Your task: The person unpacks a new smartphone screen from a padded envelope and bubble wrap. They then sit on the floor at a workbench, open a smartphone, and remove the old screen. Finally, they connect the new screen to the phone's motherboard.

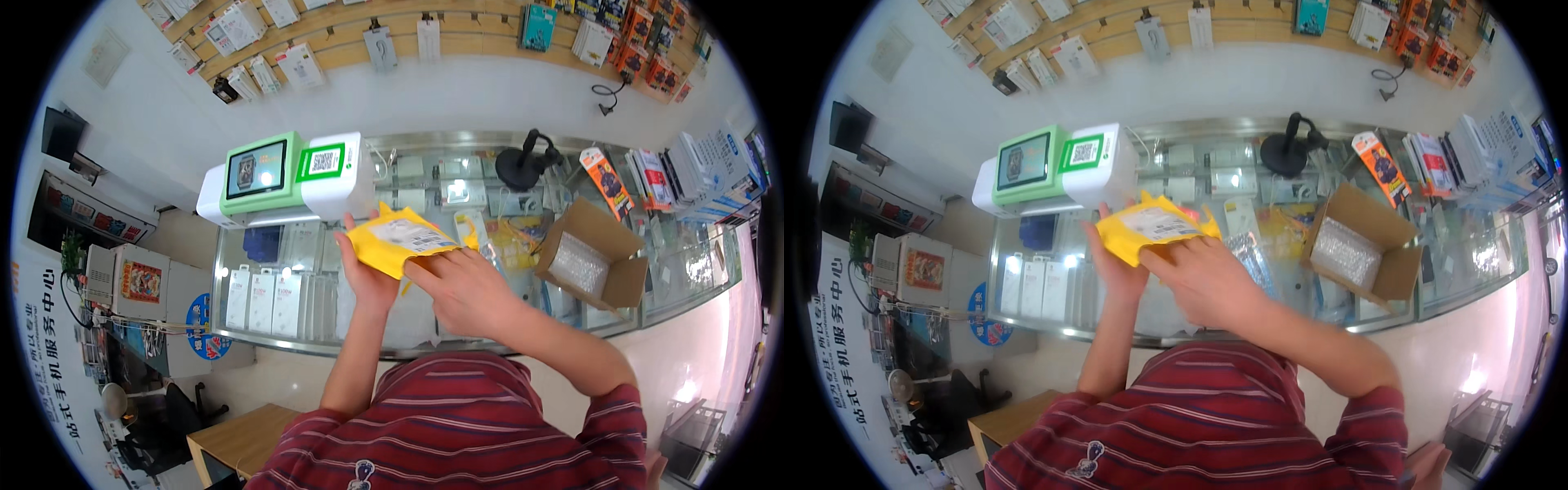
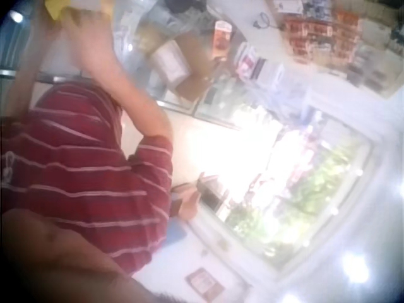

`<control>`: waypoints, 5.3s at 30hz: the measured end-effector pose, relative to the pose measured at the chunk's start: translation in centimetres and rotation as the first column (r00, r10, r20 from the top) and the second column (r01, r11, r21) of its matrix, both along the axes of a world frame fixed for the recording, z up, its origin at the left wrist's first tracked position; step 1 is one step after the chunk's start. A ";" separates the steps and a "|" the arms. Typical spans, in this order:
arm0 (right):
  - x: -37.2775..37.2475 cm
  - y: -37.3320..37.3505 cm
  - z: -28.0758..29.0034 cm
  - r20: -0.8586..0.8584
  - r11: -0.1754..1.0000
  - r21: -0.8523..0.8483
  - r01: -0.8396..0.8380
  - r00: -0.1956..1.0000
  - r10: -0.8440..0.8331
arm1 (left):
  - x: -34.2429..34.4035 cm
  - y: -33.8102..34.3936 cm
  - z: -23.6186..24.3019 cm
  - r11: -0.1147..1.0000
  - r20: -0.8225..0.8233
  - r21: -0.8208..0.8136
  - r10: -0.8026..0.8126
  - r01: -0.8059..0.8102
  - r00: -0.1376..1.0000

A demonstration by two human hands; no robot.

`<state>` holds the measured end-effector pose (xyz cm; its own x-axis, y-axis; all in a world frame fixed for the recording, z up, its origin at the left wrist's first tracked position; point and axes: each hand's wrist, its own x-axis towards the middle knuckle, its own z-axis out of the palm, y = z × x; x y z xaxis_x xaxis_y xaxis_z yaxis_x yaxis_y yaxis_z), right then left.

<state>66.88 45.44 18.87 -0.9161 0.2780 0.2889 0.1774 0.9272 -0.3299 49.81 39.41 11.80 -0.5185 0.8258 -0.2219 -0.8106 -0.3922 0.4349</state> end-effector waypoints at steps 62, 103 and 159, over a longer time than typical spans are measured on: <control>1.4 0.8 -8.2 0.109 0.958 -0.214 0.190 0.979 -0.170 | 3.2 2.9 -4.5 0.947 0.090 -0.297 -0.103 0.125 0.991; 7.3 1.4 -2.4 -0.068 0.331 -0.919 0.215 0.741 -0.668 | -2.8 7.1 -6.4 0.948 -0.052 -0.307 0.072 -0.085 0.996; 12.7 -1.7 -15.5 0.477 0.132 -0.731 0.669 0.640 -0.603 | -1.4 -9.3 0.0 0.791 -0.251 -0.442 -0.562 0.423 0.788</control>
